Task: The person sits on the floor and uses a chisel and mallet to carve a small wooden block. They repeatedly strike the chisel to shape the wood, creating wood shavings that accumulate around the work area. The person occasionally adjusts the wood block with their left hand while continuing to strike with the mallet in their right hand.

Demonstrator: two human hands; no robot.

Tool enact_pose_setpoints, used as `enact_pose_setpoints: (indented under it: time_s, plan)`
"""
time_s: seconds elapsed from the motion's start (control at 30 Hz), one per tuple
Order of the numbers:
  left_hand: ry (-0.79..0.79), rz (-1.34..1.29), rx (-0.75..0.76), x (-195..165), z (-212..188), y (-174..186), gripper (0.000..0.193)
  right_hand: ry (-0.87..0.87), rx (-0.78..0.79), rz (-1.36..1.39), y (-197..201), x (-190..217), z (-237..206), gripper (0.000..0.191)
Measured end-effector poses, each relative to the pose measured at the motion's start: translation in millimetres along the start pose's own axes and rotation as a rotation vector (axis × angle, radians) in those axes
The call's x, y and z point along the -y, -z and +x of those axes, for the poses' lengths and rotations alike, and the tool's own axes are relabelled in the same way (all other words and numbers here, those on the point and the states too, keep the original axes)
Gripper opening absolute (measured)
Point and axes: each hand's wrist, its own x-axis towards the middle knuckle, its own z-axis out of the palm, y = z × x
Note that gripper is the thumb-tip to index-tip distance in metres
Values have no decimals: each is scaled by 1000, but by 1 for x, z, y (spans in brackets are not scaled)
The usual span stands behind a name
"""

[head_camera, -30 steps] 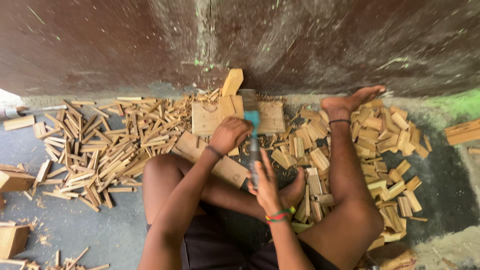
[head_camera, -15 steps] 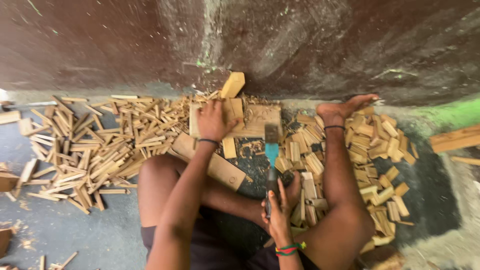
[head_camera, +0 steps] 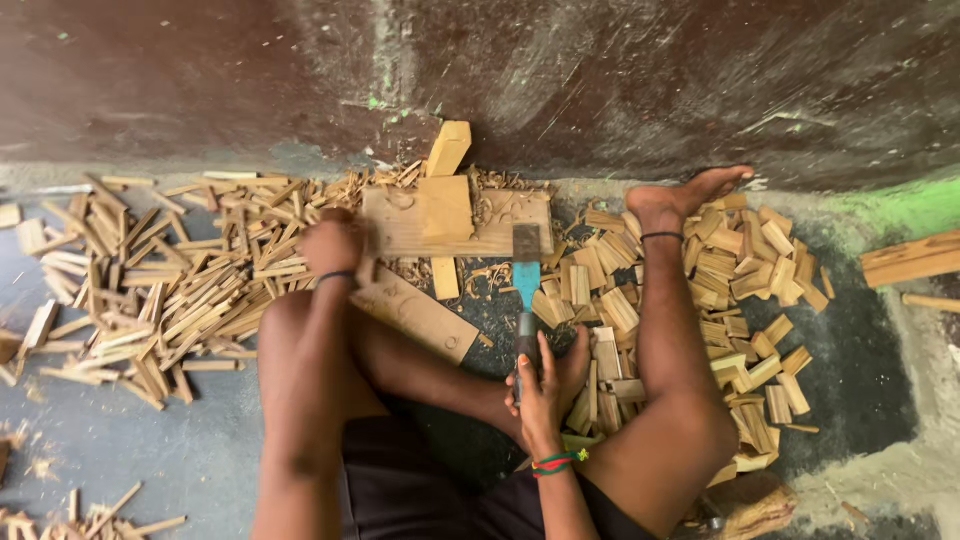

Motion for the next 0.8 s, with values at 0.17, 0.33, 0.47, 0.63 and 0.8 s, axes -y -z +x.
enact_pose_setpoints:
  time_s: [0.17, 0.33, 0.47, 0.63, 0.8]
  plan:
    - [38, -793, -147, 67, -11, 70, 19, 86, 13, 38, -14, 10, -6, 63]
    - [-145, -1296, -250, 97, -16, 114, 19, 68, 27, 48, -35, 31, -8, 67]
    - [-122, -1455, -171, 96, -24, 122, 24, 80, 49, -44, -41, 37, -15, 64]
    - [-166, -1714, -139, 89, -34, 124, 25, 65, 52, -16, -49, 37, -15, 62]
    - [-98, -2001, -22, 119, -52, 131, 29, -31, 160, 134, -39, 30, -7, 57]
